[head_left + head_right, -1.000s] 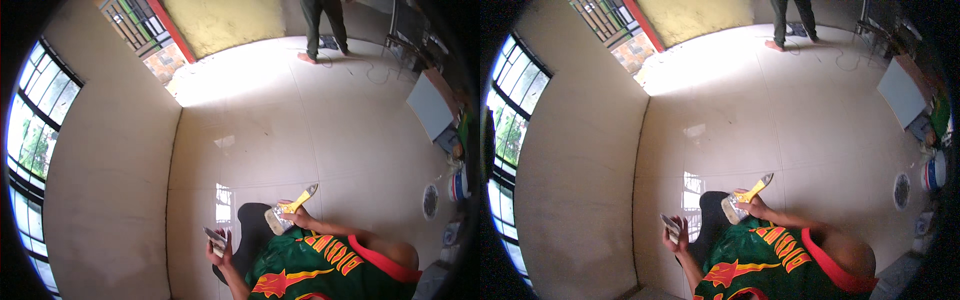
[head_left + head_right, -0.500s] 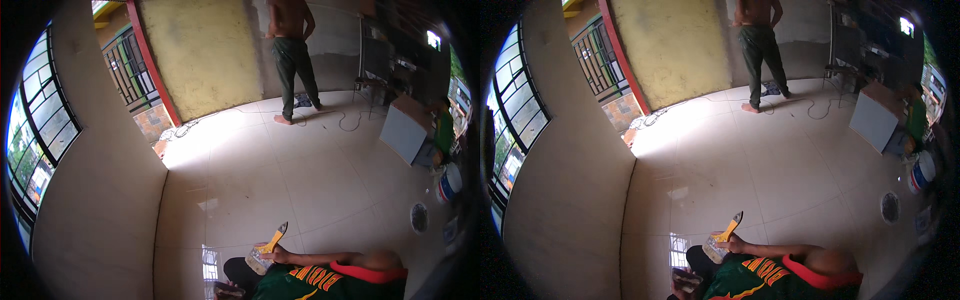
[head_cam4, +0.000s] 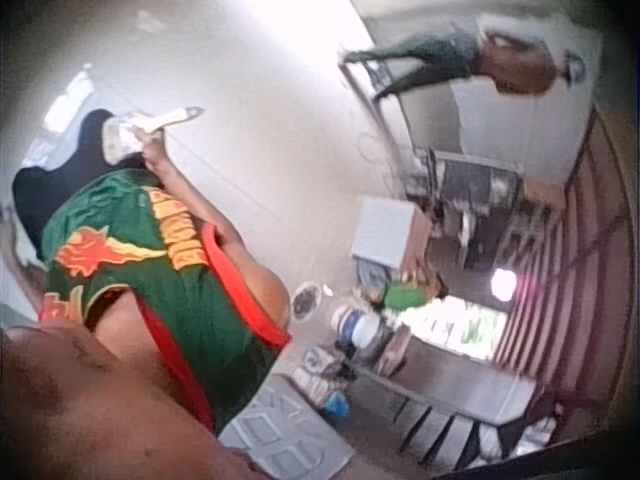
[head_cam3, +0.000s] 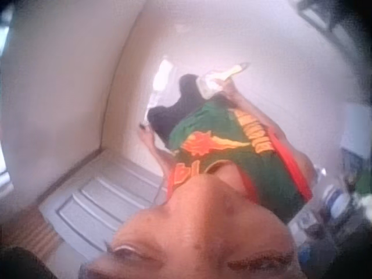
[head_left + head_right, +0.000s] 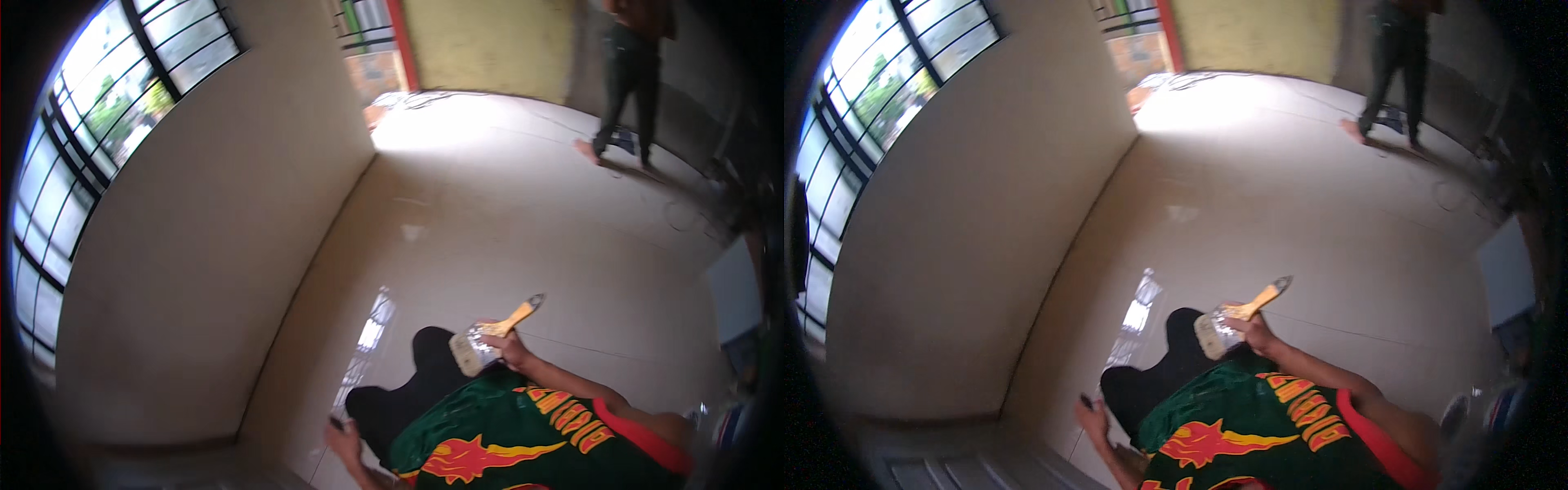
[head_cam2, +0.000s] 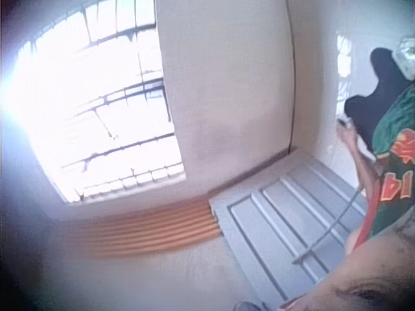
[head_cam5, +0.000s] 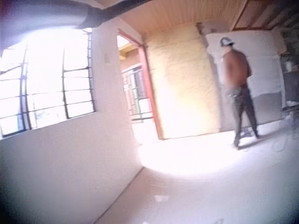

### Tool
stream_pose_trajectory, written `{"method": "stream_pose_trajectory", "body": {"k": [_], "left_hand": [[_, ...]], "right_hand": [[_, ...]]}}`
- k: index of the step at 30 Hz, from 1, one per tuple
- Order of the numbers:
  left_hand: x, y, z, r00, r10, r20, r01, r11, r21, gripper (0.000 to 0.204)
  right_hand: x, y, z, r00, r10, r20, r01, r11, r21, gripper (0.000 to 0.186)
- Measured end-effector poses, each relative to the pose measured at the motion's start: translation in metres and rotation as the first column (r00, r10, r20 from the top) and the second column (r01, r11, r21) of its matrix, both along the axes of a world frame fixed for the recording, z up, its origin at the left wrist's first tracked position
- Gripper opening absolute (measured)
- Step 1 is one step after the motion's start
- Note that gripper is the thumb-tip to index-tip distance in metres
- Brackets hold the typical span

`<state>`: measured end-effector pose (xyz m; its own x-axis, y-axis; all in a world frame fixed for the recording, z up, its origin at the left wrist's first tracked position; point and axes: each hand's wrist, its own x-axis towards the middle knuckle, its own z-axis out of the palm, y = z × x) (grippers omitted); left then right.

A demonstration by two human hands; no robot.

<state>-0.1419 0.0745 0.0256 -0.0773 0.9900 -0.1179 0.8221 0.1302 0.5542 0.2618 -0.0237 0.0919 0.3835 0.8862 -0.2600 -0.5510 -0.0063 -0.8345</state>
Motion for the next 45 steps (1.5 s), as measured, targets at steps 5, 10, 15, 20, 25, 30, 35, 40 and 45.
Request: {"method": "stream_pose_trajectory", "body": {"k": [5,10,15,20,25,30,35,40,45], "left_hand": [[0.045,-0.068,-0.017,0.971,0.106,-0.215,-0.103,0.994,0.025,0.075],[0.069,-0.051,-0.037,0.988,0.118,-0.101,-0.124,0.991,-0.054,0.082],[0.04,-0.053,-0.039,0.991,0.122,-0.053,-0.126,0.988,-0.093,0.084],[0.017,-0.054,-0.05,0.93,0.331,0.157,-0.287,0.925,-0.249,0.088],[0.026,-0.059,-0.052,0.917,0.377,0.132,-0.33,0.901,-0.281,0.09],[0.041,-0.089,-0.035,0.923,0.378,0.069,-0.342,0.891,-0.299,0.087],[0.048,-0.105,-0.021,0.934,0.347,-0.087,-0.357,0.901,-0.245,0.085],[0.027,-0.091,-0.009,0.903,0.407,-0.137,-0.428,0.877,-0.217,0.085],[-0.007,-0.109,-0.036,0.866,0.499,0.034,-0.492,0.862,-0.123,0.081]], "right_hand": [[-0.027,0.013,0.007,0.995,0.083,-0.058,-0.087,0.993,-0.084,0.05],[-0.006,-0.01,-0.016,1.0,0.009,-0.013,-0.009,0.998,-0.057,0.048],[-0.024,0.005,-0.031,0.998,-0.005,-0.063,-0.001,0.995,-0.096,0.048],[-0.026,0.028,-0.029,0.987,0.078,-0.142,-0.096,0.988,-0.124,0.046],[-0.026,0.029,-0.035,0.981,0.153,-0.123,-0.17,0.975,-0.141,0.045],[-0.018,0.021,-0.037,0.971,0.126,-0.203,-0.162,0.972,-0.169,0.046],[-0.017,0.025,-0.045,0.973,0.181,-0.145,-0.205,0.962,-0.18,0.049],[-0.028,0.032,-0.034,0.996,0.057,0.07,-0.047,0.989,-0.139,0.06],[-0.011,0.037,-0.057,0.893,0.123,0.434,-0.112,0.992,-0.051,0.04]]}}
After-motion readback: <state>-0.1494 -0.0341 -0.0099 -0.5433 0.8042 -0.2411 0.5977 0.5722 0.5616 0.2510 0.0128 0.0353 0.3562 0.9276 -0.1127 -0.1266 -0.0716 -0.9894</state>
